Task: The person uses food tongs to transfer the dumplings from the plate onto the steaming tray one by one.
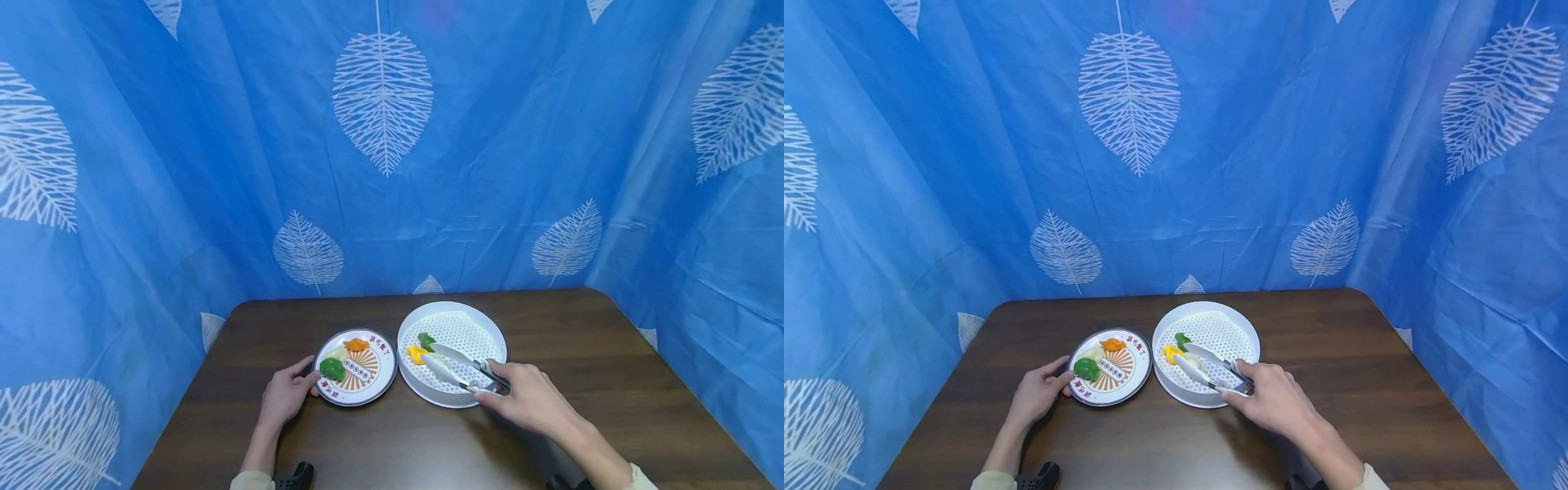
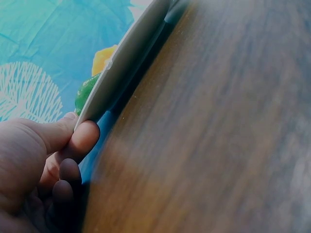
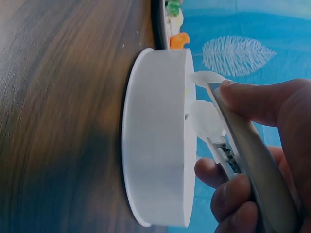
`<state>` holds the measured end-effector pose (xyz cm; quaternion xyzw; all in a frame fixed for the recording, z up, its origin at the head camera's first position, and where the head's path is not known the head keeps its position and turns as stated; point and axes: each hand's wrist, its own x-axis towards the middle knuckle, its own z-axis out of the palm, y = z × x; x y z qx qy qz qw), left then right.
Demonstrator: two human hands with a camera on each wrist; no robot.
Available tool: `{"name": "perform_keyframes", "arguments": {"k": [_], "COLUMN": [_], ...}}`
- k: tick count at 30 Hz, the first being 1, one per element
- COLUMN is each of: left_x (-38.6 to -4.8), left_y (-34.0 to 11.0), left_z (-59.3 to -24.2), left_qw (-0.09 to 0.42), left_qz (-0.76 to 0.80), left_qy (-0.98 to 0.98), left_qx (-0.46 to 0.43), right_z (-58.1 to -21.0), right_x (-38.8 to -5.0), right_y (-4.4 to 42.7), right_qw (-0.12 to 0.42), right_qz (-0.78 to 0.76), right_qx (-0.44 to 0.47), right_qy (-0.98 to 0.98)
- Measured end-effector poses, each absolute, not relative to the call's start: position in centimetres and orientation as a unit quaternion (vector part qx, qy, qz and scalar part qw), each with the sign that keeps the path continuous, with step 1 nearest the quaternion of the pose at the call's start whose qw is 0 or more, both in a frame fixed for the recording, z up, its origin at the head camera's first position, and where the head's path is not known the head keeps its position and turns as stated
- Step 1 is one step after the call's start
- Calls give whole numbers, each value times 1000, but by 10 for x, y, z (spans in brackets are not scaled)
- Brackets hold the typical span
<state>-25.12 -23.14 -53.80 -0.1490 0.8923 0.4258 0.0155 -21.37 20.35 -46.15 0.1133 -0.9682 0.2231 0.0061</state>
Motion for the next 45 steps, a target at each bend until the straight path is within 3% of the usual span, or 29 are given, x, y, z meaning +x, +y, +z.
{"name": "perform_keyframes", "arguments": {"k": [11,21,45], "left_x": [-254,-252,-252], "left_y": [-231,-231,-232], "left_z": [-541,-541,-541], "left_qw": [22,24,24], "left_qz": [432,431,435], "left_qy": [888,889,888], "left_qx": [-156,-155,-146], "right_z": [-469,-480,-487], "right_x": [-214,-209,-220], "right_y": [169,141,87], "right_qw": [8,59,26], "right_qz": [251,257,265], "right_qx": [115,153,219], "right_qy": [-961,-952,-939]}}
